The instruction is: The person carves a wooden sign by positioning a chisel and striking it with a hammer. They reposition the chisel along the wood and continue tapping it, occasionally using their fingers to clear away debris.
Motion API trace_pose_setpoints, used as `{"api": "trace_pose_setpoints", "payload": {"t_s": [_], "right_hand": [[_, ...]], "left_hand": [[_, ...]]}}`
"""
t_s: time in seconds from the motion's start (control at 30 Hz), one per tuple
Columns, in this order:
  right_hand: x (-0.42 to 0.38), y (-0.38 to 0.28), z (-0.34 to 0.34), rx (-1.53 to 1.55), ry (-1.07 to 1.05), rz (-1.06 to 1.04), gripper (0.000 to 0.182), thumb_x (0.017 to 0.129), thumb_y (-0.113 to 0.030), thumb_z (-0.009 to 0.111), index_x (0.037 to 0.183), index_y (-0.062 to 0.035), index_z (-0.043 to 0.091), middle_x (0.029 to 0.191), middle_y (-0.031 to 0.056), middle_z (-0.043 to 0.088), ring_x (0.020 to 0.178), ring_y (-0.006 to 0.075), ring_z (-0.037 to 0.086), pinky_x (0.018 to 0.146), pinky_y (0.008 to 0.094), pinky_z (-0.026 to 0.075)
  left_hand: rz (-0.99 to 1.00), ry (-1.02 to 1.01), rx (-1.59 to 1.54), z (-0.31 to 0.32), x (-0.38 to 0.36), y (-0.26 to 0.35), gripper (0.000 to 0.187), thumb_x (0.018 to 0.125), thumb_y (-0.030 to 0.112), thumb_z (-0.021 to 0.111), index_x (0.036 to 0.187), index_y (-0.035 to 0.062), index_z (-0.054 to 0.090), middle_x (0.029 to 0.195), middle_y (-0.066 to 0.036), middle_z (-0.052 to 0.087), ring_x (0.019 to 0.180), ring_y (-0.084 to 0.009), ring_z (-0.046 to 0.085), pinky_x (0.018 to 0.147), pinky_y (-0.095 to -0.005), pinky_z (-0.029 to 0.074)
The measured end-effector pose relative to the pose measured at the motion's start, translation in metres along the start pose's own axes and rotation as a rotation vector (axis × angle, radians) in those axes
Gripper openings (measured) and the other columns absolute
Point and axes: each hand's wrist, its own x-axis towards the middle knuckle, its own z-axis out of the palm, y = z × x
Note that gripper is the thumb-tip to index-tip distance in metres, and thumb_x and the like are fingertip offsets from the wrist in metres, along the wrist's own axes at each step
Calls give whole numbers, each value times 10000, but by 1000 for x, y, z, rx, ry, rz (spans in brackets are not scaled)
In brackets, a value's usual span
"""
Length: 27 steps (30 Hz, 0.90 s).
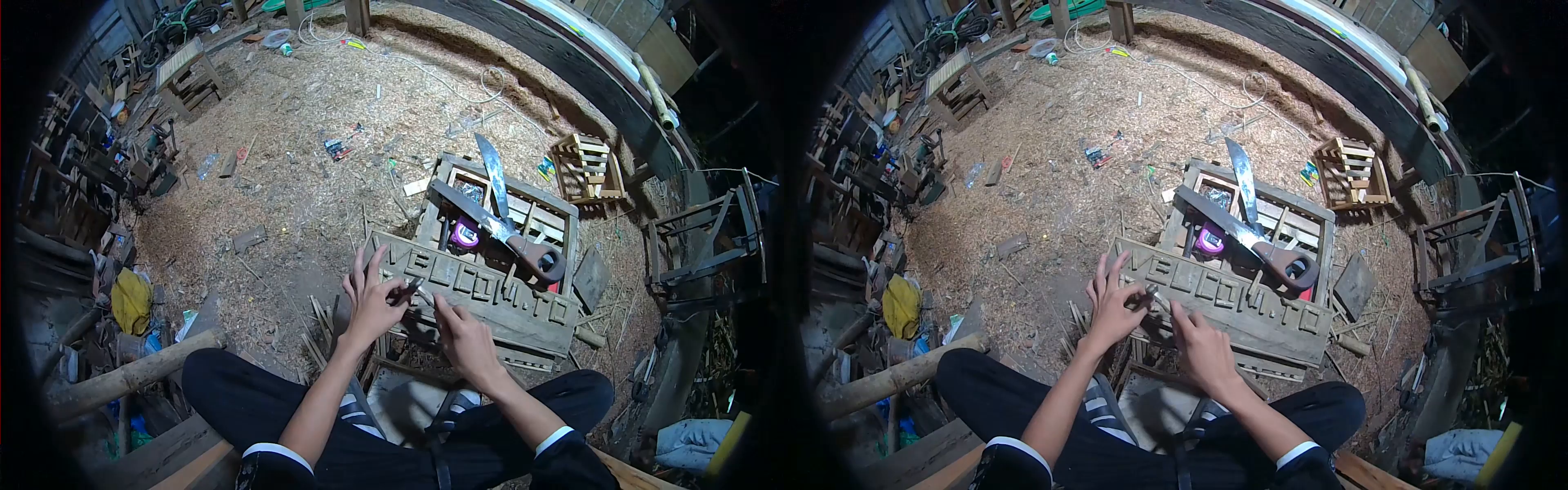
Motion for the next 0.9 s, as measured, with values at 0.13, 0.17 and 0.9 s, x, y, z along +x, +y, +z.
{"api": "trace_pose_setpoints", "payload": {"t_s": [0.13,0.17,0.9], "right_hand": [[-2,-7,-10,47,64,-31,518,1045,-194,613,1556,-198,524,940,132,651,679,378,699,575,527,534],[-3,-7,-8,48,88,-39,516,1046,-190,609,1555,-190,524,949,134,656,673,382,697,576,528,536],[2,-7,-11,18,81,-50,474,1033,-154,658,1501,-204,598,871,129,656,672,375,679,559,489,512]], "left_hand": [[33,48,-20,0,0,-1,145,809,270,837,908,180,781,1709,-117,327,1618,-458,122,1167,-707,161],[33,47,-24,1,0,1,145,809,270,837,908,180,781,1709,-117,327,1618,-458,122,1167,-707,161],[4,7,7,1,0,-3,203,814,288,864,893,134,759,1712,-124,325,1616,-447,116,1202,-653,142]]}}
